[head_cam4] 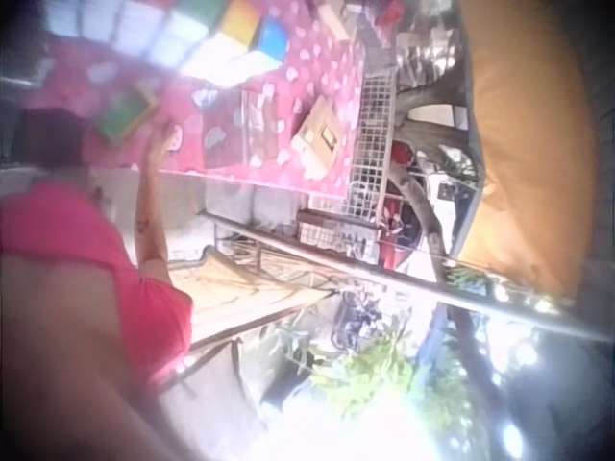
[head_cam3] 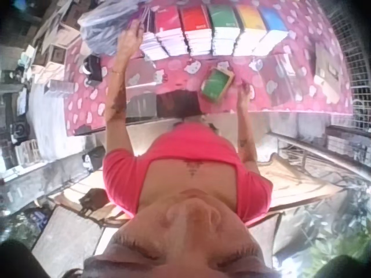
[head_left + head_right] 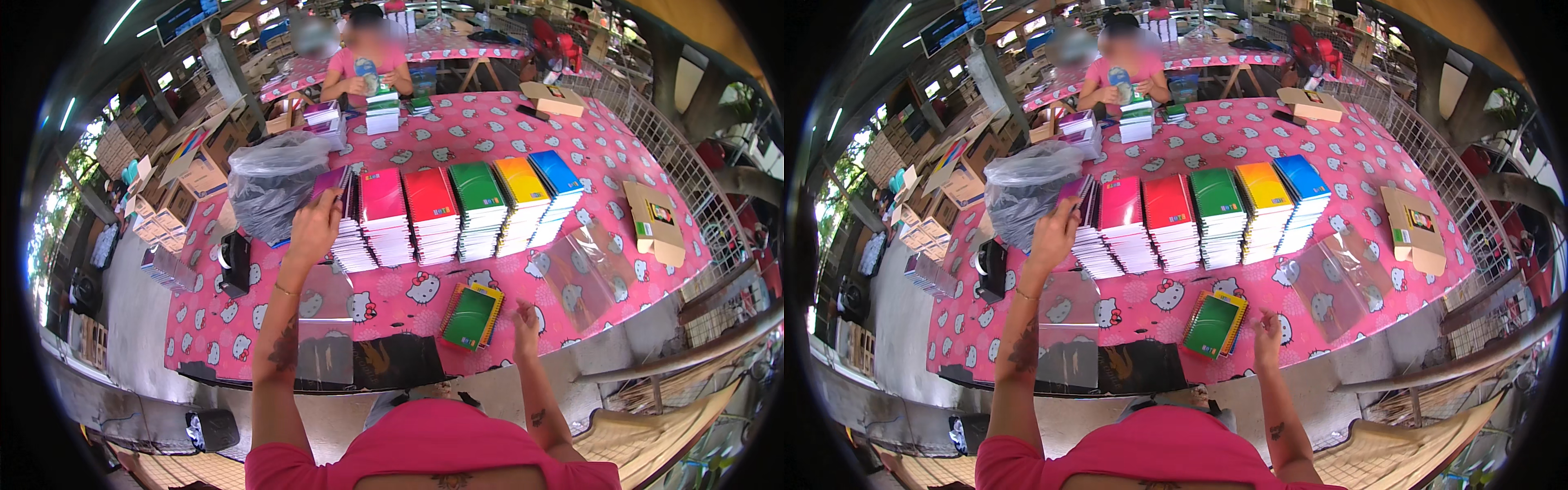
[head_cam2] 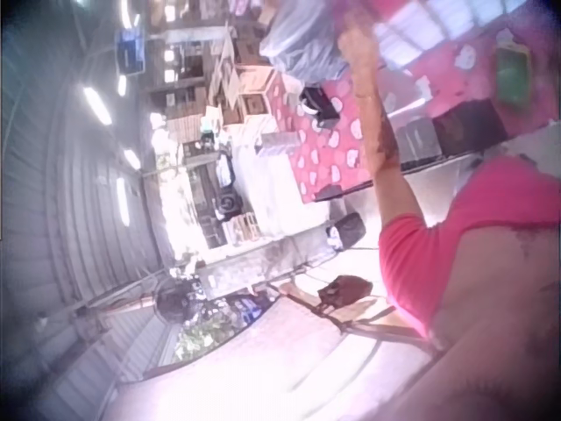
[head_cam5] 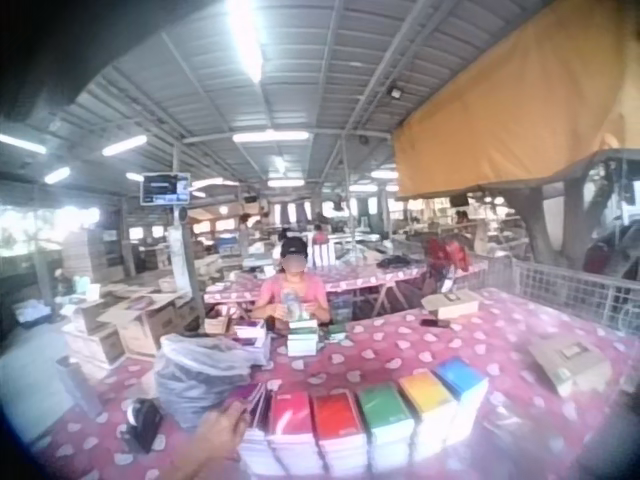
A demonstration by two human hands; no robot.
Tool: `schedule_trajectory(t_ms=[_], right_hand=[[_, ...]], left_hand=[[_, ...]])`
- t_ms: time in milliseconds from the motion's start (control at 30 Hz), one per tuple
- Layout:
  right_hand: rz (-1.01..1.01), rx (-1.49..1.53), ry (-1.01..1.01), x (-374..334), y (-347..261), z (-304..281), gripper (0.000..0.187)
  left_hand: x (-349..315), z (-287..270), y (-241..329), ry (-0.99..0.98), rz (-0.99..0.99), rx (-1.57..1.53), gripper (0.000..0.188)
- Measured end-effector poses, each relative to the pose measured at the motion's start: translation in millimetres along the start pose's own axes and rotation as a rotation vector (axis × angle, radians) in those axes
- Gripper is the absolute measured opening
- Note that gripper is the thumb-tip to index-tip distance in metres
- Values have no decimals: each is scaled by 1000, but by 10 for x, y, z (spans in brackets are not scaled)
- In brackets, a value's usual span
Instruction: The person repeatedly picks up spiral-bound notebooks from a stack, places them into clear plastic sleeves, and seals the sleeves using a tape dispenser. The packaged notebooks are set aside on the table. The person handles notebooks of different colors one at a time throughout the clip.
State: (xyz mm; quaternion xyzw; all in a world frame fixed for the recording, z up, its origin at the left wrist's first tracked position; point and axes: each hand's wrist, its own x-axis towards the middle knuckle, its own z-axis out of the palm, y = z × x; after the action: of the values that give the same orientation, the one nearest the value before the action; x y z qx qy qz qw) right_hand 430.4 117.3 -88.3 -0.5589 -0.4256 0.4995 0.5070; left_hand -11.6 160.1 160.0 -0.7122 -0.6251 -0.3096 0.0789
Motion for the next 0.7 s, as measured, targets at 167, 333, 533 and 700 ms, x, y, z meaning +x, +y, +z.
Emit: schedule_trajectory(t_ms=[167,333,533,700], right_hand=[[233,196,-3,-288,-71,105,56],[315,289,-139,-367,-215,221,69],[335,310,-72,-359,-235,286,63],[369,327,2,-334,-360,316,46]], left_hand=[[-56,129,-79,119,128,266,26],[-38,69,-86,200,-10,263,31],[-843,531,1359,250,505,98,49],[-1830,1871,1893,-195,524,-83,48]])
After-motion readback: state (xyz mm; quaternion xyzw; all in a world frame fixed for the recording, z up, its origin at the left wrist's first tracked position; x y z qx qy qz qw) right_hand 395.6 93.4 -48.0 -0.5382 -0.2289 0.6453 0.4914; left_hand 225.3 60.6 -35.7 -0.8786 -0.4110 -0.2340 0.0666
